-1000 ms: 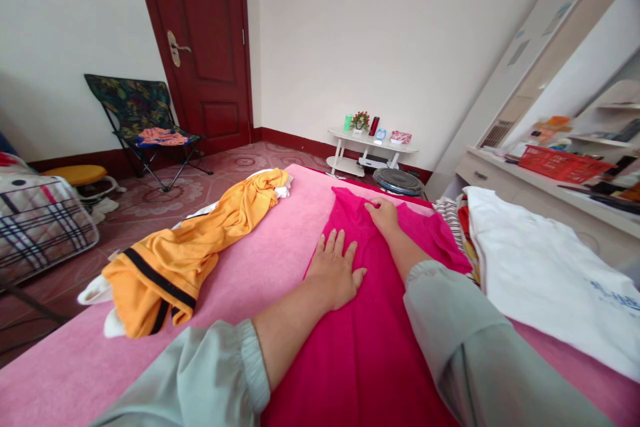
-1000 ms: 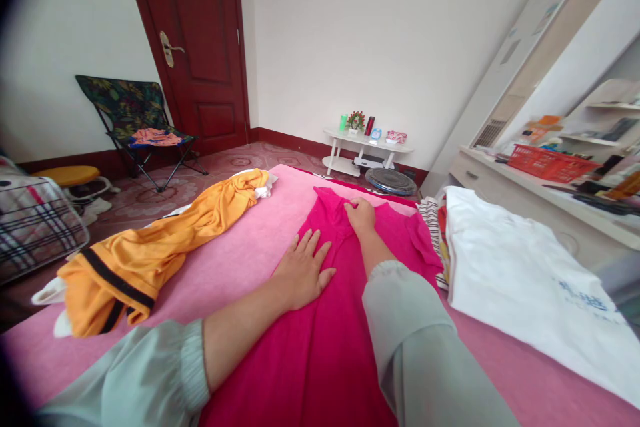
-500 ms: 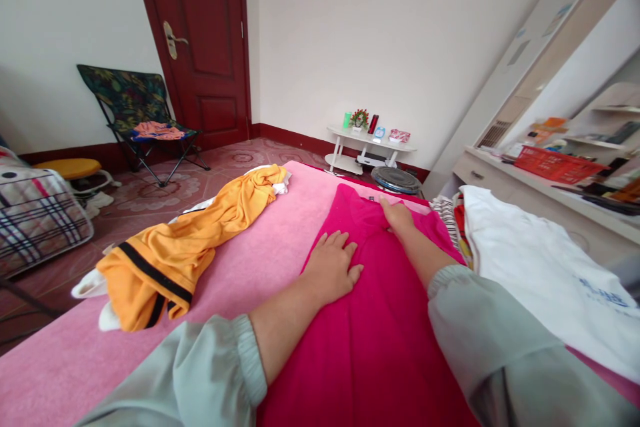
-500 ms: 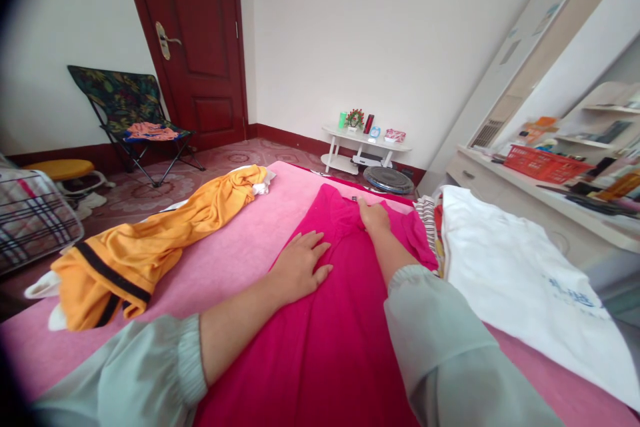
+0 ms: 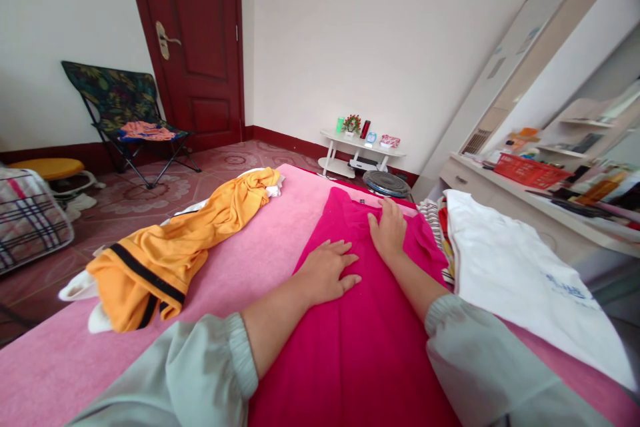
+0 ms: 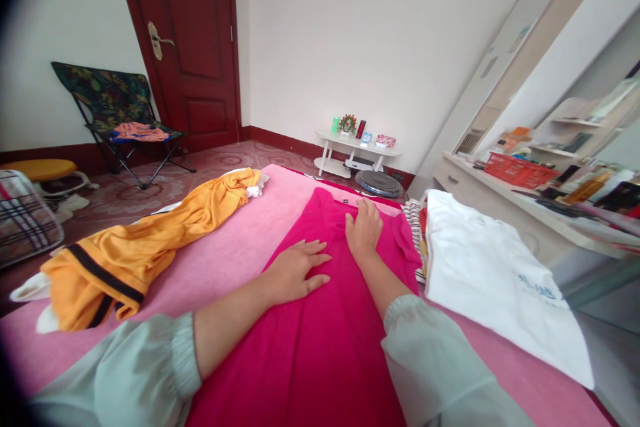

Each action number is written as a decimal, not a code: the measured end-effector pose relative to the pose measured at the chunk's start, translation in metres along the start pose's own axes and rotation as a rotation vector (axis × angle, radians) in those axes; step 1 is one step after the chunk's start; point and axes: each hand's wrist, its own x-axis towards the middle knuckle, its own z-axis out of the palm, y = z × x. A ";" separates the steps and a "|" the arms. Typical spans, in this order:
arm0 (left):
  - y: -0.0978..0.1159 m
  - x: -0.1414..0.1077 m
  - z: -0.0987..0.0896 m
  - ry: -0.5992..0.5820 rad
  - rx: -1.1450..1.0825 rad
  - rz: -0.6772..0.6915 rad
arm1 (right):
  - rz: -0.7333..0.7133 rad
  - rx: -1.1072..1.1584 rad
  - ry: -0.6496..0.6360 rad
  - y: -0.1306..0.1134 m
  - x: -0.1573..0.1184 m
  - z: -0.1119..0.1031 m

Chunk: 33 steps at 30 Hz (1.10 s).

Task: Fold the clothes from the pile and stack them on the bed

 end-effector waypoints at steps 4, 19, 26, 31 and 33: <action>-0.001 0.000 0.002 0.019 -0.051 0.015 | -0.349 -0.118 -0.428 0.004 -0.007 0.002; 0.003 0.002 -0.003 0.023 -0.332 0.194 | -0.015 0.157 -0.618 -0.089 0.001 0.010; 0.001 0.003 0.001 0.019 -0.356 0.212 | 0.016 0.811 -0.722 -0.116 -0.003 0.009; 0.002 0.003 -0.001 0.033 -0.414 0.251 | -0.087 0.819 -0.967 -0.109 -0.012 0.006; 0.002 0.002 -0.002 0.027 -0.441 0.266 | -0.182 0.917 -0.928 -0.098 -0.015 0.002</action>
